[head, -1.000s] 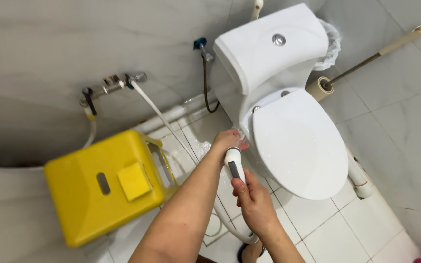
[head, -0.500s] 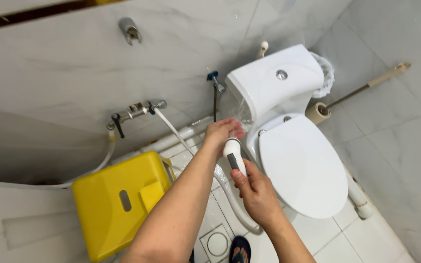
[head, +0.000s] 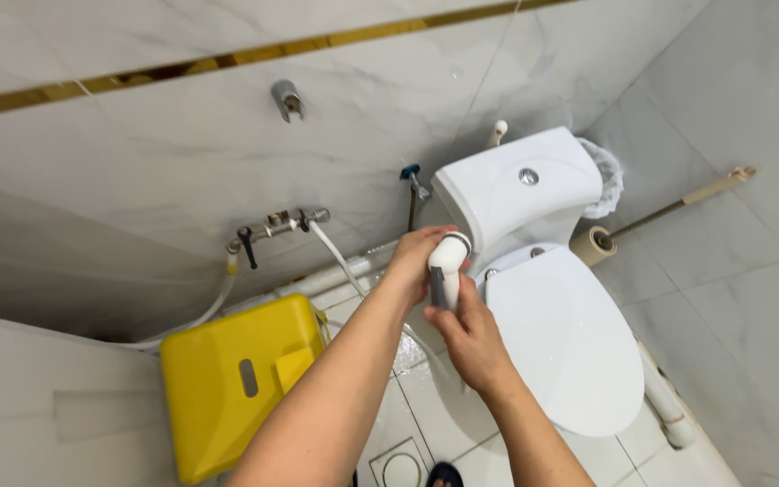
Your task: Scrubbing and rinsing a toilet and cleaning the bathroom floor.
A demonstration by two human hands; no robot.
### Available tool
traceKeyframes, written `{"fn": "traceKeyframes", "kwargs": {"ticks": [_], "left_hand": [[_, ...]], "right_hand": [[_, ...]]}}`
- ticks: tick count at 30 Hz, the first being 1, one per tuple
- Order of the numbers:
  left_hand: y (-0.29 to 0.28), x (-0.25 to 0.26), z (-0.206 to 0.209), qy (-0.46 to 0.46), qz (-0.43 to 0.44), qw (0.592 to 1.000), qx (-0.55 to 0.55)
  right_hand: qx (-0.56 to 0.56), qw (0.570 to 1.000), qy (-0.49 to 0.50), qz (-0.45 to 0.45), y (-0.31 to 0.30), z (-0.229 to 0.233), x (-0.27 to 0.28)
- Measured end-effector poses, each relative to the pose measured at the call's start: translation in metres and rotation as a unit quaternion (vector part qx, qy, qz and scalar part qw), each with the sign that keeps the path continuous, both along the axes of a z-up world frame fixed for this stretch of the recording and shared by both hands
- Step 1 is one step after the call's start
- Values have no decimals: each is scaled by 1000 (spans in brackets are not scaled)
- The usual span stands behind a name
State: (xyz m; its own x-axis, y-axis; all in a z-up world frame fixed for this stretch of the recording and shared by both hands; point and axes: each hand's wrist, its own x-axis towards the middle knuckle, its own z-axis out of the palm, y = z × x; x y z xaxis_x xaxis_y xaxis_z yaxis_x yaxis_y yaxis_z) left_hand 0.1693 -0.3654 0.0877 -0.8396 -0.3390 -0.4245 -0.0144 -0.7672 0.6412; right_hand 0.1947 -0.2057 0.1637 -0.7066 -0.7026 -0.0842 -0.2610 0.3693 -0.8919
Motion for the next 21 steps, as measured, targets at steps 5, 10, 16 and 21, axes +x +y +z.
{"fn": "traceKeyframes", "kwargs": {"ticks": [5, 10, 16, 21], "left_hand": [[-36, 19, 22, -5, 27, 998, -63], [-73, 58, 47, 2, 65, 989, -135], [-112, 80, 74, 6, 130, 967, -217], [-142, 88, 102, 14, 175, 936, -305]], "right_hand": [[-69, 997, -6, 42, -36, -1, -13], [-41, 998, 23, 34, -91, 28, -21], [-68, 994, 35, 80, -159, 38, -44], [-84, 983, 93, 131, -213, 67, -50]]}}
